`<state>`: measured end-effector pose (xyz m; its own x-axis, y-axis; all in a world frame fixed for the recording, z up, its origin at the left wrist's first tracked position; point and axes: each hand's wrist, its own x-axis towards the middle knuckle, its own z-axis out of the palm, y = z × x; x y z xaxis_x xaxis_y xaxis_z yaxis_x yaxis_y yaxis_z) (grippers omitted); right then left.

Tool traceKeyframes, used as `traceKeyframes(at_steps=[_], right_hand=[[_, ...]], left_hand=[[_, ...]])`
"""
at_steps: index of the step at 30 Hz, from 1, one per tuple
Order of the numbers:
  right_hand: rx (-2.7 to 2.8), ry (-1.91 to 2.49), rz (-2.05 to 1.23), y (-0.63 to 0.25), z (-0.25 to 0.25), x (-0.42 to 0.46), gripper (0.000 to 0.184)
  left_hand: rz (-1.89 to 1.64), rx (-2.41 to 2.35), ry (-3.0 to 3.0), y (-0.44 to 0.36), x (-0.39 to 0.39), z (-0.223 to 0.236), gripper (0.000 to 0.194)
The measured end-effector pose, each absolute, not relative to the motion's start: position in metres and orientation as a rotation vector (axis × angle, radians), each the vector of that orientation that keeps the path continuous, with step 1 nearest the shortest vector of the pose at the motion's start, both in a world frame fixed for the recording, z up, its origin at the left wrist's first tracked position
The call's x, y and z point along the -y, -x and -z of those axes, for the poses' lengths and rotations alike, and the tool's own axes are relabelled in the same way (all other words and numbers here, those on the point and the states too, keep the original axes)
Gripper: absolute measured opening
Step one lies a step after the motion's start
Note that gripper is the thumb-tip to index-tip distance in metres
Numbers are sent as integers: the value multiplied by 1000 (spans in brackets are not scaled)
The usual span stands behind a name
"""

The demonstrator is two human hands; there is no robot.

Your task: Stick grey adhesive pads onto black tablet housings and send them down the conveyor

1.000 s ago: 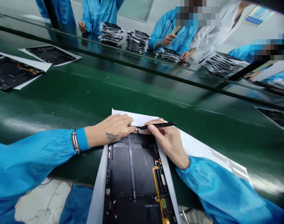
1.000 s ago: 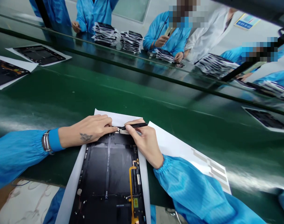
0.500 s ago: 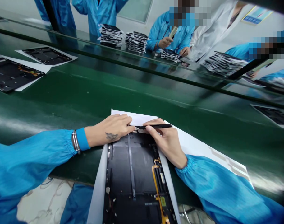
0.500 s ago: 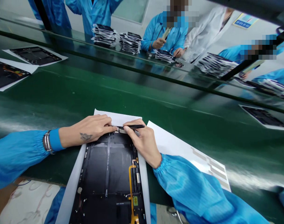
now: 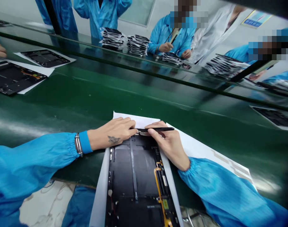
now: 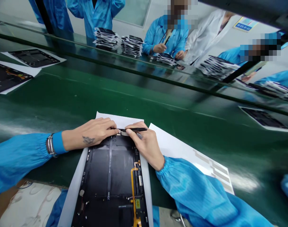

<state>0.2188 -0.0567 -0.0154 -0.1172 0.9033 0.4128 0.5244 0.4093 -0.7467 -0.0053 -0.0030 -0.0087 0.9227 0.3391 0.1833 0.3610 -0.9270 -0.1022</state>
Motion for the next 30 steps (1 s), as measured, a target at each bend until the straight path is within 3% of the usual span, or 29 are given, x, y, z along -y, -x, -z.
traceKeyframes(at_steps=[12, 30], right_hand=[[1271, 1461, -765, -256, 24, 60, 36], [1290, 1430, -733, -247, 23, 64, 39]], left_hand=[[165, 495, 2863, 2, 11, 6, 33], [239, 498, 2811, 4, 12, 10, 33]])
